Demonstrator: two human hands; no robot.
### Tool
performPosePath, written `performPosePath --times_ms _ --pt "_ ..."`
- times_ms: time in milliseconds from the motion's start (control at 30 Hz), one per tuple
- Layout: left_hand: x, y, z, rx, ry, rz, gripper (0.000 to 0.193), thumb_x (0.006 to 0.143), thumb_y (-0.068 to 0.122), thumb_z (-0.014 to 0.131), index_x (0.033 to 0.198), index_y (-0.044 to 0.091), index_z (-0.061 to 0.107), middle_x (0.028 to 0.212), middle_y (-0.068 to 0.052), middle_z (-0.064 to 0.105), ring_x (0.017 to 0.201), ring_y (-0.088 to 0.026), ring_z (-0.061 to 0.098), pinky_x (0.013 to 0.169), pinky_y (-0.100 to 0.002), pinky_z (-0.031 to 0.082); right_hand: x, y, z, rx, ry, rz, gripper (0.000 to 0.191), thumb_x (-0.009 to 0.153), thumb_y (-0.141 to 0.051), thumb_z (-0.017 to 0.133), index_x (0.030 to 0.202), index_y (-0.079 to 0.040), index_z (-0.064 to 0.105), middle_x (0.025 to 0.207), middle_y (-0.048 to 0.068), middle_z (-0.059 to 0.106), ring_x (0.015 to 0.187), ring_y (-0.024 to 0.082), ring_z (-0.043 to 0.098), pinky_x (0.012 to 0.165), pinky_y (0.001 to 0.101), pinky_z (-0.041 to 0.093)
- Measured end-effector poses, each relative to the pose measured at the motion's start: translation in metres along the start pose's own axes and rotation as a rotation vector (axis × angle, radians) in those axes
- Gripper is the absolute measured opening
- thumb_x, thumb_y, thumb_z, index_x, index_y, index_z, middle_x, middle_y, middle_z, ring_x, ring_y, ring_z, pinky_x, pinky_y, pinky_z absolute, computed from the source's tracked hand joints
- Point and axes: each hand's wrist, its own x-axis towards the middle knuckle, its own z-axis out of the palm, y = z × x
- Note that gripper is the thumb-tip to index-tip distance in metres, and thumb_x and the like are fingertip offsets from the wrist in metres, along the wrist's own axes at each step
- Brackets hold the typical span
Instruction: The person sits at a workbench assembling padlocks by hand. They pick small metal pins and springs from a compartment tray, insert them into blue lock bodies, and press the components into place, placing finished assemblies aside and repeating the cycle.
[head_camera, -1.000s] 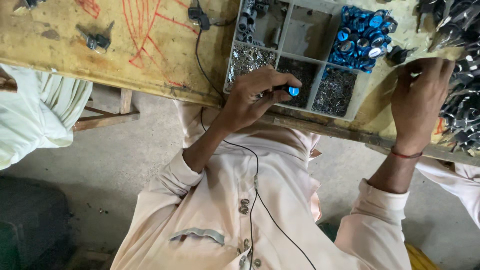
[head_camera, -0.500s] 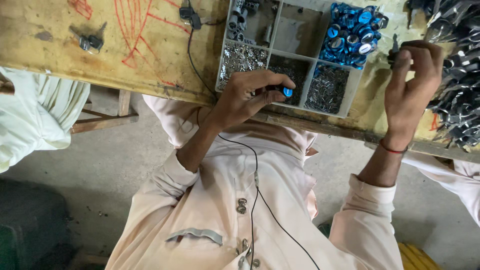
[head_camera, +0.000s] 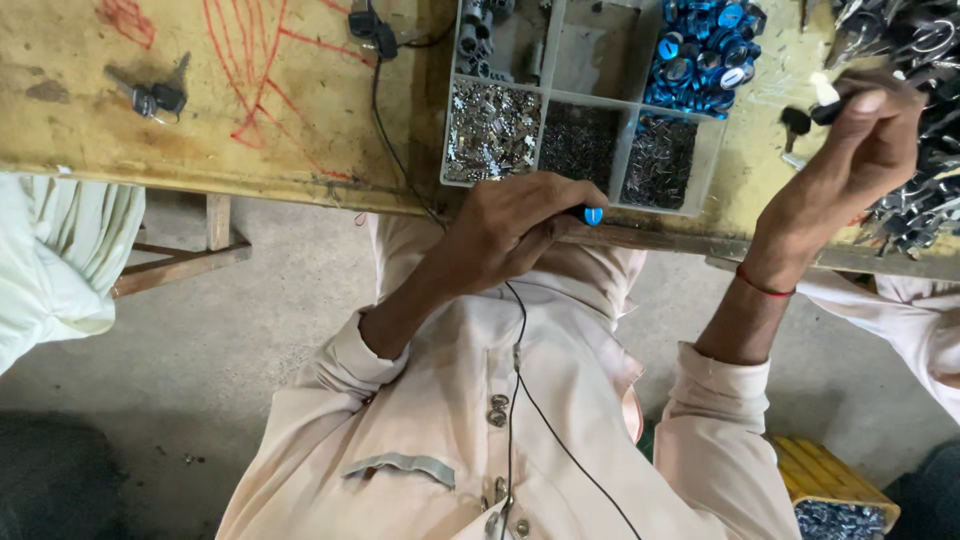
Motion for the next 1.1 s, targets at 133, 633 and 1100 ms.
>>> performPosePath --times_ms 133,633,1100 --pt "0.001 0.002 -0.005 0.006 -0.013 0.024 0.036 0.098 0.0 0.074 0.13 0.007 0.06 0.112 -0.01 0.07 0.105 -0.028 0.072 0.088 -0.039 0.06 0.008 -0.038 0.008 0.482 0.045 0.235 0.035 0.122 -0.035 0.055 0.102 -0.007 0.055 0.08 0.004 0.055 0.072 0.013 0.051 0.074 0.0291 0.044" --pt "-0.01 0.003 -0.003 0.161 -0.041 0.125 0.045 0.095 -0.002 0.069 0.137 -0.002 0.053 0.118 -0.013 0.063 0.111 -0.03 0.064 0.099 -0.041 0.056 -0.057 -0.168 0.052 -0.037 -0.543 0.332 0.034 0.112 0.005 0.049 0.144 0.003 0.038 0.113 0.013 0.062 0.092 0.014 0.062 0.076 0.0292 0.05" --pt "-0.018 0.007 0.016 0.053 -0.124 0.125 0.027 0.098 0.007 0.072 0.122 0.001 0.061 0.115 -0.011 0.067 0.114 -0.028 0.066 0.099 -0.038 0.057 -0.021 -0.186 0.045 -0.461 -0.985 -0.203 0.067 0.089 0.008 0.061 0.153 0.001 0.042 0.096 0.018 0.07 0.074 0.03 0.066 0.06 0.0415 0.05"
